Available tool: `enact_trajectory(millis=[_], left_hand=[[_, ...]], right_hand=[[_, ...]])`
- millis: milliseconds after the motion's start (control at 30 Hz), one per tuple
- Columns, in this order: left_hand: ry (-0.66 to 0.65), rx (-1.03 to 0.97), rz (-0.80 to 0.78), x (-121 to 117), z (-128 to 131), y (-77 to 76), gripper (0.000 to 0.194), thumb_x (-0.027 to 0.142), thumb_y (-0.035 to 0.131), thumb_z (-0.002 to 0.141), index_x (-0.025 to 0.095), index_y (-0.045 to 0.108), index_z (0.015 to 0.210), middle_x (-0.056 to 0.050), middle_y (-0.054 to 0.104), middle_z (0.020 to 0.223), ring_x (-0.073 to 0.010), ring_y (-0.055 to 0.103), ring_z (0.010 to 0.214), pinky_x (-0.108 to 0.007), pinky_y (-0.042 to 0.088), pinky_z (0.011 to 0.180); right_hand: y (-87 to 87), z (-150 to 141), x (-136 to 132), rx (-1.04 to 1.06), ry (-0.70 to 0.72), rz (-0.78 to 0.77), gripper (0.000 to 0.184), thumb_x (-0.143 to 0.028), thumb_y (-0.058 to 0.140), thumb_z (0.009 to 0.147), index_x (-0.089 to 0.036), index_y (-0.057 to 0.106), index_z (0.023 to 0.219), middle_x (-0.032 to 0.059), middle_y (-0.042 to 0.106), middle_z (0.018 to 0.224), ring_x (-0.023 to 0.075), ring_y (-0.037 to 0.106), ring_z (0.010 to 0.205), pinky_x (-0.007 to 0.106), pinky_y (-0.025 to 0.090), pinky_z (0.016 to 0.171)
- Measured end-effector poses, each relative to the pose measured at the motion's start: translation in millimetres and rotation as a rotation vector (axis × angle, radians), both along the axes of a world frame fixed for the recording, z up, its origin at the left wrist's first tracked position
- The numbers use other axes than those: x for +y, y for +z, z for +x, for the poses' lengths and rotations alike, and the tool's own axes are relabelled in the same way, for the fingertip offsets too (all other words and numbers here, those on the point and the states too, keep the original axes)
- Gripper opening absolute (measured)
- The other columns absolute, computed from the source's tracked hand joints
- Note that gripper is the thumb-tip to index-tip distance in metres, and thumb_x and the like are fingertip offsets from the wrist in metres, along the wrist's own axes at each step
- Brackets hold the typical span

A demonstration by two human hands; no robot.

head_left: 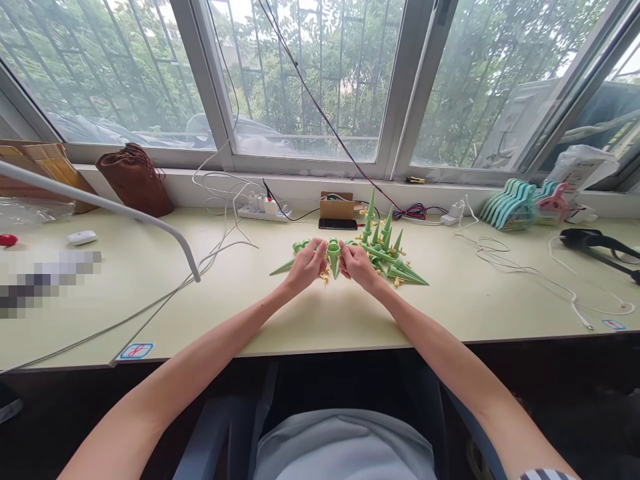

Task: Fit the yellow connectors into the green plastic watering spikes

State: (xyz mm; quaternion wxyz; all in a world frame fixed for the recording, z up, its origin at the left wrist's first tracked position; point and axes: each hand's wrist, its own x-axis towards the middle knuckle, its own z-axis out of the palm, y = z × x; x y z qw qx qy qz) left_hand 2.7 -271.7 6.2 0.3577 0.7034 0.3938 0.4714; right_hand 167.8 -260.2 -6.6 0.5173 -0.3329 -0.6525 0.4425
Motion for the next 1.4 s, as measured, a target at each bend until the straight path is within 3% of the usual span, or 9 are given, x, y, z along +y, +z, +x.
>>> enact_trajectory(millis=[267, 433, 867, 1100, 1267, 1400], left_hand=[[-0.266, -0.169, -0.488, 0, 0, 5.3, 0.055, 0.073, 0.042, 0.091, 0.019, 0.049, 0.089, -0.003, 0.061, 0.052, -0.0133, 0.048, 0.037, -0.024, 0.036, 0.04], [-0.347, -0.208, -0.617, 2, 0, 7.5, 0.057, 0.07, 0.041, 0.093, 0.016, 0.054, 0.084, -0.009, 0.065, 0.06, -0.0136, 0.051, 0.041, -0.027, 0.041, 0.044], [-0.351, -0.29, -0.511, 3, -5, 3.5, 0.039, 0.056, 0.06, 0.088, 0.019, 0.051, 0.096, -0.006, 0.068, 0.075, -0.0129, 0.055, 0.047, -0.025, 0.043, 0.045], [-0.31, -0.238, -0.407, 2, -8, 2.8, 0.042, 0.057, 0.064, 0.087, 0.02, 0.049, 0.101, -0.001, 0.065, 0.077, -0.0108, 0.056, 0.048, -0.023, 0.042, 0.044], [-0.272, -0.151, -0.32, 1, -9, 1.7, 0.045, 0.058, 0.062, 0.089, 0.021, 0.05, 0.11, 0.003, 0.059, 0.066, -0.0117, 0.057, 0.048, -0.022, 0.042, 0.045], [-0.268, -0.1, -0.215, -2, -8, 2.5, 0.049, 0.059, 0.063, 0.089, 0.02, 0.049, 0.114, 0.002, 0.058, 0.072, -0.0105, 0.057, 0.05, -0.021, 0.043, 0.043]], right_hand=[[5.1, 0, -7, -0.195, -0.119, 0.151, 0.062, -0.076, 0.038, 0.092, -0.022, 0.038, 0.061, -0.0025, 0.042, 0.049, 0.01, 0.041, 0.044, 0.025, 0.032, 0.044], [6.3, 1, -9, -0.217, -0.112, 0.183, 0.062, -0.074, 0.036, 0.094, -0.022, 0.039, 0.061, -0.0025, 0.044, 0.049, 0.01, 0.041, 0.046, 0.024, 0.033, 0.047], [3.6, 2, -8, -0.224, 0.0, 0.133, 0.06, -0.073, 0.036, 0.095, -0.021, 0.046, 0.066, -0.004, 0.045, 0.049, 0.0098, 0.043, 0.042, 0.023, 0.035, 0.045], [-0.6, 3, -6, -0.226, 0.051, 0.102, 0.057, -0.071, 0.037, 0.096, -0.021, 0.047, 0.07, -0.0054, 0.044, 0.048, 0.0094, 0.044, 0.037, 0.023, 0.036, 0.043], [-2.1, 3, -4, -0.221, 0.046, 0.074, 0.059, -0.075, 0.039, 0.093, -0.022, 0.043, 0.067, -0.0052, 0.045, 0.046, 0.0099, 0.044, 0.037, 0.023, 0.036, 0.042], [-4.1, 4, -1, -0.204, 0.05, 0.024, 0.06, -0.076, 0.04, 0.091, -0.022, 0.042, 0.066, -0.0053, 0.042, 0.044, 0.0097, 0.041, 0.036, 0.024, 0.034, 0.04]])
